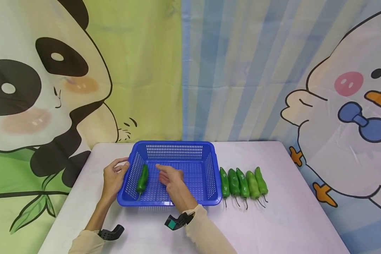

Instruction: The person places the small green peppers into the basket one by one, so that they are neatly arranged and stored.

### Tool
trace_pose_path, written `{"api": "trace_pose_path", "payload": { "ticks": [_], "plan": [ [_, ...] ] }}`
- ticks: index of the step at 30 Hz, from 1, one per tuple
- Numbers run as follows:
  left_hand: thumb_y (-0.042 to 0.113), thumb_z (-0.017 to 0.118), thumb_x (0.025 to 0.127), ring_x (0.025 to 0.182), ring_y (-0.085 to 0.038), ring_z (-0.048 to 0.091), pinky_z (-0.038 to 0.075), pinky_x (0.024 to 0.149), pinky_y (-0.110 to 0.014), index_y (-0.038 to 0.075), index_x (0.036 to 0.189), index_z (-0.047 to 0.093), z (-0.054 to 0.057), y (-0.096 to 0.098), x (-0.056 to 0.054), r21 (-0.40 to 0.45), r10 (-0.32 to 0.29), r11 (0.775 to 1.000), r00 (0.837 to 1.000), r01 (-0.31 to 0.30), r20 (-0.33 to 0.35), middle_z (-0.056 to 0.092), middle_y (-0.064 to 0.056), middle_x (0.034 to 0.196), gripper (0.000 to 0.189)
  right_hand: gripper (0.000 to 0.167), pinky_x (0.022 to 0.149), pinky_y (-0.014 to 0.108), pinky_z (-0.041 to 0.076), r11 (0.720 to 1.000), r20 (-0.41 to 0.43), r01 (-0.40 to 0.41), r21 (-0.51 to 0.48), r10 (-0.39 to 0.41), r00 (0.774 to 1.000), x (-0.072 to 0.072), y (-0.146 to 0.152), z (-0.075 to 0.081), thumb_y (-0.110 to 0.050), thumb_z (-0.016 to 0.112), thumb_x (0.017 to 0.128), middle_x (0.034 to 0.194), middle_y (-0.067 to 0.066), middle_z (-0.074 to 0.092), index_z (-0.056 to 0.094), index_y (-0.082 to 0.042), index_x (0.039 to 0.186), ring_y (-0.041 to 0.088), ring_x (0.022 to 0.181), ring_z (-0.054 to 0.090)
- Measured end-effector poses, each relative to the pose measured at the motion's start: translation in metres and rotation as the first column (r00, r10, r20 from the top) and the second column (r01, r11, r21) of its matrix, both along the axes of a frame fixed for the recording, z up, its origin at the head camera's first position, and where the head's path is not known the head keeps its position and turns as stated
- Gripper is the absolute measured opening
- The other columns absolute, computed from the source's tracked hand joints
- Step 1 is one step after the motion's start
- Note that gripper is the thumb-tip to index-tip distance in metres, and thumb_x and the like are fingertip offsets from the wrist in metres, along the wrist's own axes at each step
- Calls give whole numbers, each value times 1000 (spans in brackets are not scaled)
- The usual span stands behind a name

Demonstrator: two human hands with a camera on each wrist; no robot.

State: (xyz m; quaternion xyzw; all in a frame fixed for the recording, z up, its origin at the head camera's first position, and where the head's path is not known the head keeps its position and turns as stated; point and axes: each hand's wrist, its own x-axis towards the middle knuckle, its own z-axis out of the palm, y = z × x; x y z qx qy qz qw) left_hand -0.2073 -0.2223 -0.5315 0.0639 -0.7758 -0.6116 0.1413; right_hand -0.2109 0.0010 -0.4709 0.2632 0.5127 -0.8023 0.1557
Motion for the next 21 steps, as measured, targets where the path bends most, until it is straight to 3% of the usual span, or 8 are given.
{"api": "trace_pose_path", "payload": {
  "ticks": [8,14,19,21],
  "plan": [
    [24,64,112,63,-5,75,61,61,-20,3,137,70,0,0,0,-1,3,1000,1000,-3,7,79,-32,103,33,56,118,51,54,999,-23,9,-45,-10,1000,1,16,6,-4,85,93,148,38,61,62,13,141,47,141,63],
    [24,65,112,65,-5,75,62,62,-21,3,138,69,0,0,1,-2,2,1000,1000,-2,13,79,-32,105,34,47,117,53,55,999,-68,4,-51,-8,998,2,27,11,-6,85,93,139,36,68,70,12,133,34,108,78],
    [24,65,112,66,-6,76,62,63,-21,3,138,70,1,0,1,5,-2,1000,1000,2,15,79,-33,107,34,39,117,54,54,997,-93,1,-71,-8,996,4,38,18,-7,85,94,133,33,73,74,10,127,29,97,79],
    [24,64,112,66,-7,76,62,63,-21,3,138,70,0,0,1,4,-2,1000,1000,2,16,79,-33,107,34,38,116,53,55,997,-104,-1,-75,-7,995,5,42,20,-7,85,94,121,28,78,74,9,126,27,94,79]
  ]
}}
